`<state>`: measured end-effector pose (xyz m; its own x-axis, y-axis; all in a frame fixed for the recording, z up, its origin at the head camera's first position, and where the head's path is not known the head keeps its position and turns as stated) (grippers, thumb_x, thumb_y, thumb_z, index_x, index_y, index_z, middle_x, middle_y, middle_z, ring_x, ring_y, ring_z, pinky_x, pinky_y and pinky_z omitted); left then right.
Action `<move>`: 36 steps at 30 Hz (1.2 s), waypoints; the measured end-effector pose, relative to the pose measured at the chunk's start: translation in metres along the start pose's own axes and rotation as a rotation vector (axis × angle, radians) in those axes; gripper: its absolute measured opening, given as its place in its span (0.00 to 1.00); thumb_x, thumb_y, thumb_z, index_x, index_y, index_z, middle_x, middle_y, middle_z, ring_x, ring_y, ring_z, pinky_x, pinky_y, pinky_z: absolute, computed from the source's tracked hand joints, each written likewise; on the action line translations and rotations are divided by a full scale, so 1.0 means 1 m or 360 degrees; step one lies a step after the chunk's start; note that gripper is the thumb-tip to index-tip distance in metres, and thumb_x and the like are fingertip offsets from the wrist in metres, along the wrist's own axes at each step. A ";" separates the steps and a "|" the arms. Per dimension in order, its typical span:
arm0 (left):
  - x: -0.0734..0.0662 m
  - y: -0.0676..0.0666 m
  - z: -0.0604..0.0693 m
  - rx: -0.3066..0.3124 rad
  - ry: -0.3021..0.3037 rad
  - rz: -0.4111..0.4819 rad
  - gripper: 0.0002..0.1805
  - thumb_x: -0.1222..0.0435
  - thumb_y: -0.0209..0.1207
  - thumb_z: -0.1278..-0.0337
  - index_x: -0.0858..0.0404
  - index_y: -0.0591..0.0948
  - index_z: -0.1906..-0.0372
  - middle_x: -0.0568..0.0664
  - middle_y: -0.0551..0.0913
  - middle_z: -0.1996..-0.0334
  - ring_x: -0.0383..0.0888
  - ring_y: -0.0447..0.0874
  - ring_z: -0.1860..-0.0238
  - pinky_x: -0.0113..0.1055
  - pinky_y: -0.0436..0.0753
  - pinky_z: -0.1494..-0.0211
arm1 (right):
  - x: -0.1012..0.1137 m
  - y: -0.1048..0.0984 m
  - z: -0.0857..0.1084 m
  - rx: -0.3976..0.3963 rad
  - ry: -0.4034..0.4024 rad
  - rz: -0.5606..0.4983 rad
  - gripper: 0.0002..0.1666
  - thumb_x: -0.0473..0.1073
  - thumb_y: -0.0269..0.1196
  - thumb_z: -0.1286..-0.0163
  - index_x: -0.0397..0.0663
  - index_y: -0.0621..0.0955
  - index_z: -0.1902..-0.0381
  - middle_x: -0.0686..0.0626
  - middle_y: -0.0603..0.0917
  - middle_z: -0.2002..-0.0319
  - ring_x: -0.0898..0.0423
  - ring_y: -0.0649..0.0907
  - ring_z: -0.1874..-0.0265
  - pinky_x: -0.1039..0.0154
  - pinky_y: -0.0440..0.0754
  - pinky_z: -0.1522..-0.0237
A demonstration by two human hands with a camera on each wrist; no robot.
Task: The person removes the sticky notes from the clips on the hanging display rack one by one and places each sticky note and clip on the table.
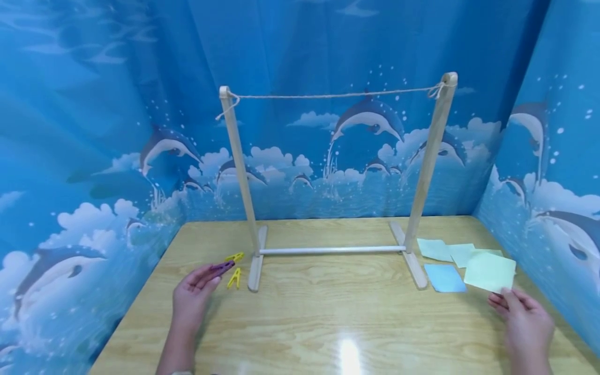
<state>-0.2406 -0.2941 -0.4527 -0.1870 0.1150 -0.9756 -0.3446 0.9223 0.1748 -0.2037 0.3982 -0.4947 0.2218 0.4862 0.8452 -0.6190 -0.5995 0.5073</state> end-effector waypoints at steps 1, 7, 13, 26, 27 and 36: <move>0.003 -0.003 0.000 -0.0023 -0.0015 -0.0010 0.24 0.84 0.62 0.49 0.79 0.74 0.44 0.44 0.87 0.61 0.38 0.86 0.58 0.30 0.82 0.51 | 0.000 -0.002 -0.001 0.0002 0.0012 0.0047 0.04 0.30 0.66 0.37 0.43 0.85 0.66 0.52 0.86 0.70 0.56 0.87 0.75 0.66 0.86 0.70; 0.017 -0.019 0.000 -0.0147 -0.0143 -0.0195 0.26 0.85 0.61 0.50 0.77 0.74 0.42 0.41 0.87 0.64 0.34 0.86 0.62 0.27 0.83 0.55 | 0.000 -0.010 -0.005 -0.0058 0.0053 0.0199 0.07 0.33 0.68 0.37 0.51 0.83 0.65 0.53 0.85 0.73 0.59 0.86 0.76 0.69 0.85 0.71; 0.026 -0.031 -0.003 -0.0210 -0.0257 -0.0518 0.27 0.81 0.65 0.51 0.72 0.76 0.42 0.61 0.83 0.51 0.29 0.84 0.65 0.24 0.83 0.57 | -0.002 -0.013 -0.010 0.0012 0.0008 0.0166 0.08 0.30 0.69 0.40 0.48 0.85 0.65 0.51 0.86 0.74 0.58 0.86 0.78 0.67 0.86 0.72; 0.036 -0.034 -0.007 -0.0110 -0.0167 -0.1094 0.24 0.74 0.71 0.55 0.68 0.81 0.49 0.60 0.86 0.58 0.45 0.87 0.61 0.19 0.80 0.64 | -0.004 -0.027 -0.018 -0.0085 0.0135 0.0972 0.07 0.41 0.63 0.30 0.63 0.83 0.65 0.64 0.83 0.79 0.64 0.83 0.79 0.71 0.83 0.77; 0.036 -0.034 -0.007 -0.0110 -0.0164 -0.1101 0.23 0.74 0.71 0.55 0.68 0.81 0.49 0.60 0.86 0.58 0.45 0.87 0.61 0.19 0.80 0.64 | -0.004 -0.027 -0.019 -0.0095 0.0117 0.1069 0.05 0.42 0.62 0.30 0.60 0.83 0.61 0.65 0.82 0.79 0.64 0.82 0.79 0.71 0.82 0.78; 0.034 -0.037 -0.005 -0.0219 -0.0109 -0.1286 0.22 0.73 0.72 0.59 0.66 0.83 0.52 0.56 0.87 0.63 0.46 0.85 0.63 0.20 0.75 0.66 | -0.003 -0.028 -0.029 -0.0108 -0.0057 0.1687 0.27 0.49 0.56 0.27 0.37 0.74 0.37 0.66 0.78 0.76 0.62 0.79 0.82 0.66 0.80 0.78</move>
<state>-0.2390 -0.3266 -0.4921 0.2221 -0.5389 -0.8125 -0.4597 0.6770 -0.5747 -0.2089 0.4320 -0.5160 -0.4340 -0.2836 0.8551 -0.5496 -0.6688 -0.5007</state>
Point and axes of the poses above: each hand's wrist, its own z-axis away from the middle knuckle, its own y-axis out of the palm, x = y × z, the point moved 7 cm from there along -z, towards the middle knuckle
